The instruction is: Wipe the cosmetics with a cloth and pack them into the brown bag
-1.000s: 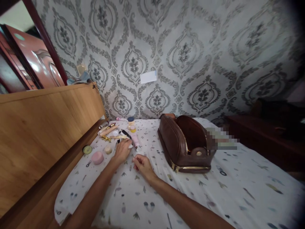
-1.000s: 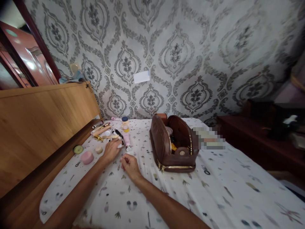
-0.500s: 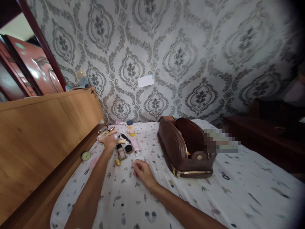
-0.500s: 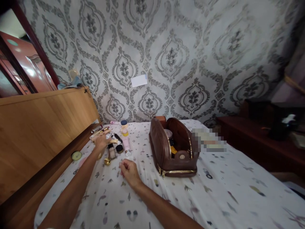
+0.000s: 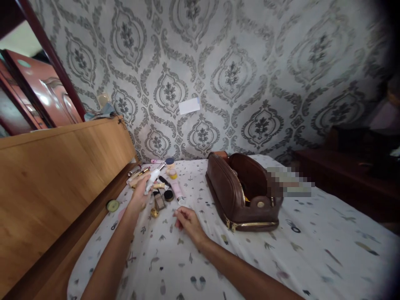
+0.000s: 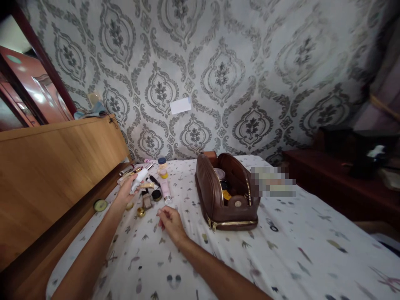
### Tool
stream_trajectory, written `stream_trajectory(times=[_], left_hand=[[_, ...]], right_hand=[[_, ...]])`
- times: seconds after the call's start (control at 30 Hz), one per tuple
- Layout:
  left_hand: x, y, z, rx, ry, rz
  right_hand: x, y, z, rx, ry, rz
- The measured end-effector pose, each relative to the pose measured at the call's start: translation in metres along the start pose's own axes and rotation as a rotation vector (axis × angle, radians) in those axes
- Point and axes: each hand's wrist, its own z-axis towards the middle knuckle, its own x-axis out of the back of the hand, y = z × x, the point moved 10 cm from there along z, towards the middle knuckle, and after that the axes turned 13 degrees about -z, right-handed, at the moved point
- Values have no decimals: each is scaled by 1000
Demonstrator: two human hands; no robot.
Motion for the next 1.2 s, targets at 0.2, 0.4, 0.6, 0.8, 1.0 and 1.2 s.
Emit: stream_trajectory(times=[0.2,0.4,0.6,0.8,1.0,1.2], left_hand=[[-36,-8,-70,-78,-232,118],[-73,-18,-125,-206,-502,290],[-67,-18,-127,-335,-416,409],[-53,-11,-128,-419,-203,335],[-62,-20,-135,-386,-288,399],[-57,-48,-119,-119,-309,152]], right_hand=[[15,0,0,-100,98,377],[20,10,5,-198,104,607],[26,13,7,-202,103,636],[15,11,6,-176,37,598],[7,8,2,-166,-30,517],[11,6,2,-153,-23,483]])
